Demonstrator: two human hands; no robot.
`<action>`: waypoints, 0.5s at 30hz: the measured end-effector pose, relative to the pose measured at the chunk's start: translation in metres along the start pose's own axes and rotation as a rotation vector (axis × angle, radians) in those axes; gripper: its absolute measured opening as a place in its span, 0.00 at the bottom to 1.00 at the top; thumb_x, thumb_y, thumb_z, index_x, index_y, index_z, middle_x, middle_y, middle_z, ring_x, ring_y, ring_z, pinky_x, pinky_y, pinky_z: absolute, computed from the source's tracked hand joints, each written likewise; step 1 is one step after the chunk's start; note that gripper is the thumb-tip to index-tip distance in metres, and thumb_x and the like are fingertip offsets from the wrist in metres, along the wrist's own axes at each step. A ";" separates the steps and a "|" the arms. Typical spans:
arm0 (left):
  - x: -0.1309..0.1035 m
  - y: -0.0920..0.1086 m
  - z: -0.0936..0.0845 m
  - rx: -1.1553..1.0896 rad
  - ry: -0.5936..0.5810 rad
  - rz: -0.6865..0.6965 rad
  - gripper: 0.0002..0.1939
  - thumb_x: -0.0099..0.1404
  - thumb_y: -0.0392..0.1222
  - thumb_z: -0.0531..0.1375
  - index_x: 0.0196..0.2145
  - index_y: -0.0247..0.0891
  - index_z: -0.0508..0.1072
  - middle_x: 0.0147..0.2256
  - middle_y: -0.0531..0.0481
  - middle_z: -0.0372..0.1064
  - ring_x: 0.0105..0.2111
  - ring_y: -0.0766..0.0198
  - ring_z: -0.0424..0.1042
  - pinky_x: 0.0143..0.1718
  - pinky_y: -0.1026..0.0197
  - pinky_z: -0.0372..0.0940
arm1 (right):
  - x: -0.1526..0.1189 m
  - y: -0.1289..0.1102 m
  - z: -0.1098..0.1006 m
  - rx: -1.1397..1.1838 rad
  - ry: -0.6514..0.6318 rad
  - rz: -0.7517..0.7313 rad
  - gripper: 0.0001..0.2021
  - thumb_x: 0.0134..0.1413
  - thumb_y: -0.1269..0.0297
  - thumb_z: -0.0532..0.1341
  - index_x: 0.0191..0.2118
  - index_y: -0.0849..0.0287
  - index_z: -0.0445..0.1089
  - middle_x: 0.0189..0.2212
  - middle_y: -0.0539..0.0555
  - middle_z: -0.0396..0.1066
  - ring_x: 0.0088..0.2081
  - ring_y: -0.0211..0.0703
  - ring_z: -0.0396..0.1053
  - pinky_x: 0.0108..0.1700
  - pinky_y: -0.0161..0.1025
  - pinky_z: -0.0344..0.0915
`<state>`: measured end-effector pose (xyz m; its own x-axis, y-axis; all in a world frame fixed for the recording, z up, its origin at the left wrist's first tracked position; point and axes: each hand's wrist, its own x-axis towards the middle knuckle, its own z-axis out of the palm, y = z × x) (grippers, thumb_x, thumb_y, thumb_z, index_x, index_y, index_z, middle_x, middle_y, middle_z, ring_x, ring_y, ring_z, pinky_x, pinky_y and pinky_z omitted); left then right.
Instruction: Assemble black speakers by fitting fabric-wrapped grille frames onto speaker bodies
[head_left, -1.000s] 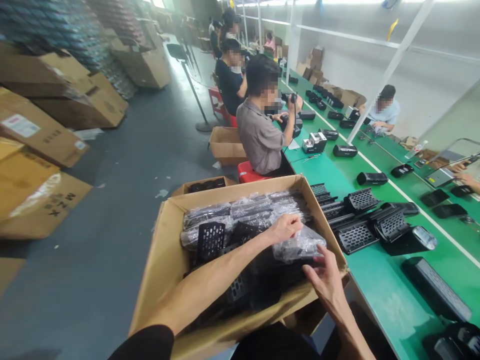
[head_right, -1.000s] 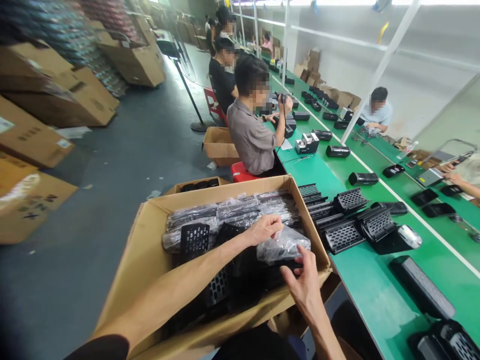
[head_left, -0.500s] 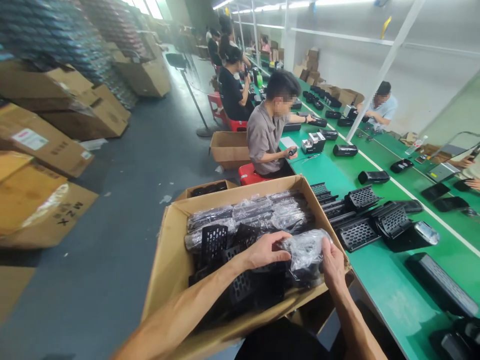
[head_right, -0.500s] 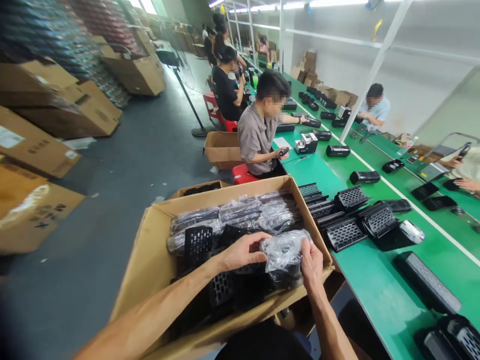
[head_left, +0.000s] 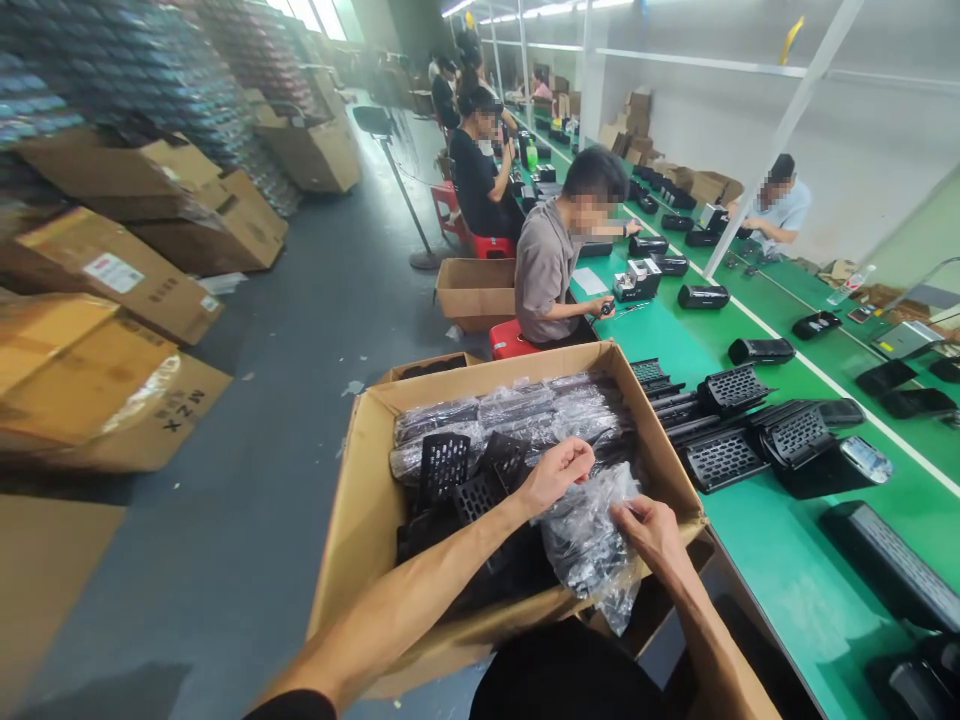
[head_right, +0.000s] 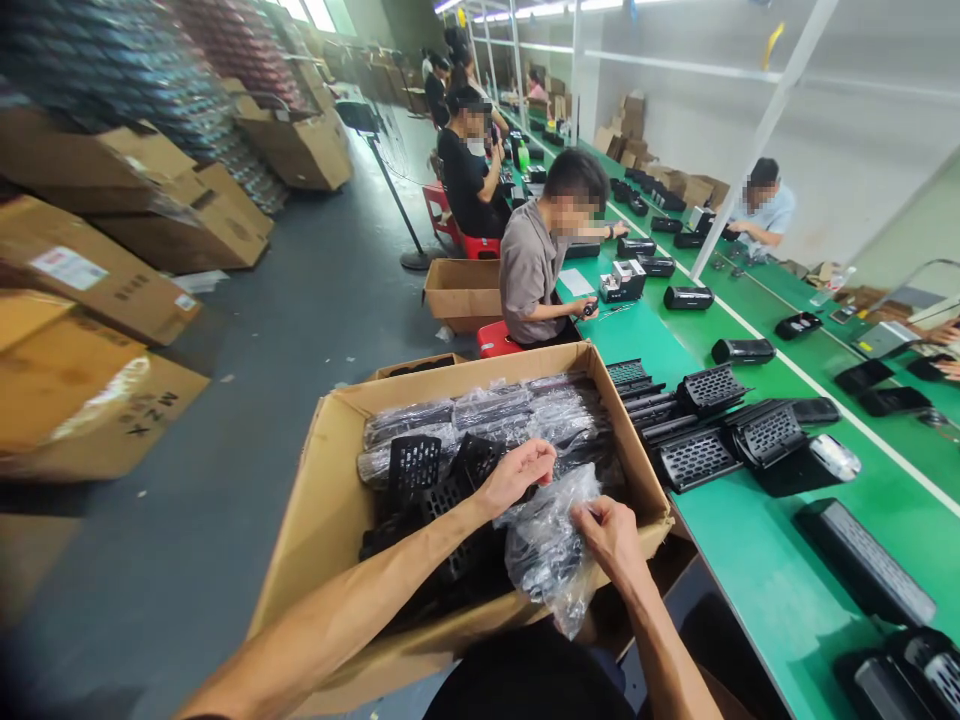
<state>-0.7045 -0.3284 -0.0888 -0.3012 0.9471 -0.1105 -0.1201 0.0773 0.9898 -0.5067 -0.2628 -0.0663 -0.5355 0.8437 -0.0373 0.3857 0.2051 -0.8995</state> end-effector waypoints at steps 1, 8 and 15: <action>-0.004 -0.001 -0.004 0.076 -0.060 0.005 0.22 0.57 0.59 0.70 0.40 0.39 0.75 0.32 0.50 0.74 0.32 0.62 0.70 0.34 0.63 0.63 | -0.001 -0.001 -0.004 0.015 -0.041 0.008 0.25 0.53 0.41 0.66 0.19 0.58 0.71 0.18 0.52 0.68 0.23 0.46 0.65 0.25 0.40 0.63; -0.024 0.010 -0.015 0.441 -0.291 0.015 0.16 0.64 0.50 0.62 0.24 0.37 0.74 0.22 0.55 0.64 0.25 0.66 0.61 0.29 0.64 0.54 | 0.012 0.005 -0.045 0.163 -0.011 0.144 0.35 0.51 0.27 0.61 0.29 0.61 0.76 0.25 0.54 0.73 0.29 0.47 0.70 0.31 0.39 0.69; -0.018 0.057 -0.023 0.216 -0.216 -0.047 0.33 0.60 0.70 0.63 0.18 0.39 0.59 0.16 0.60 0.48 0.18 0.72 0.47 0.20 0.64 0.41 | 0.041 0.003 -0.059 0.288 -0.019 0.287 0.36 0.46 0.27 0.64 0.39 0.61 0.78 0.34 0.61 0.79 0.26 0.48 0.75 0.24 0.40 0.73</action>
<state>-0.7282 -0.3481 -0.0327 -0.0890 0.9834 -0.1581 0.0813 0.1654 0.9829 -0.4826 -0.1985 -0.0450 -0.4517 0.8367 -0.3098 0.2966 -0.1866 -0.9366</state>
